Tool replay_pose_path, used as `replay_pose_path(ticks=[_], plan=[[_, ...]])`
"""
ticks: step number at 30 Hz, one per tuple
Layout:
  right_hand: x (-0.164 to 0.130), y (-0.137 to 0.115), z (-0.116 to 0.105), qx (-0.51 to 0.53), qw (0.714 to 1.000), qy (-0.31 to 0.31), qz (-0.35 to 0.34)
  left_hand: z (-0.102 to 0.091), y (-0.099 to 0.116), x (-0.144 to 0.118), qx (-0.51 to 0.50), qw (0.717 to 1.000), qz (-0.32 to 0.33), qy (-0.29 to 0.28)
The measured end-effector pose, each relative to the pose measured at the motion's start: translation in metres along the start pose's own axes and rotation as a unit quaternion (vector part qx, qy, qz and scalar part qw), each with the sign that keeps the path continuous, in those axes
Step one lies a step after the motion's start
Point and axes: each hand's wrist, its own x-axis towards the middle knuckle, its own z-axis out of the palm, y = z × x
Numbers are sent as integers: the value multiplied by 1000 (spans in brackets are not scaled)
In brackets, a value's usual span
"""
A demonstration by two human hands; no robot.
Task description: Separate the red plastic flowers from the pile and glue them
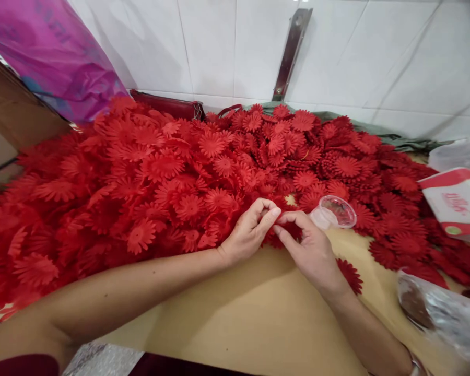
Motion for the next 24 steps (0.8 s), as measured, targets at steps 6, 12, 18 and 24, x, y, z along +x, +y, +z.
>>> replay_pose_path(ticks=[6,12,18,24], plan=[[3,4,-5,-25,998,58,-10,-26,7,0,32,999,-23,14],[1,-4,-5,-49,995,29,-78,-31,7,2,8,997,-20,81],[-2,-18,-8,-91,983,67,-144,-30,2,3,-91,993,-73,34],[-5,-19,-12,-103,982,13,-157,-30,7,0,-56,994,-71,63]])
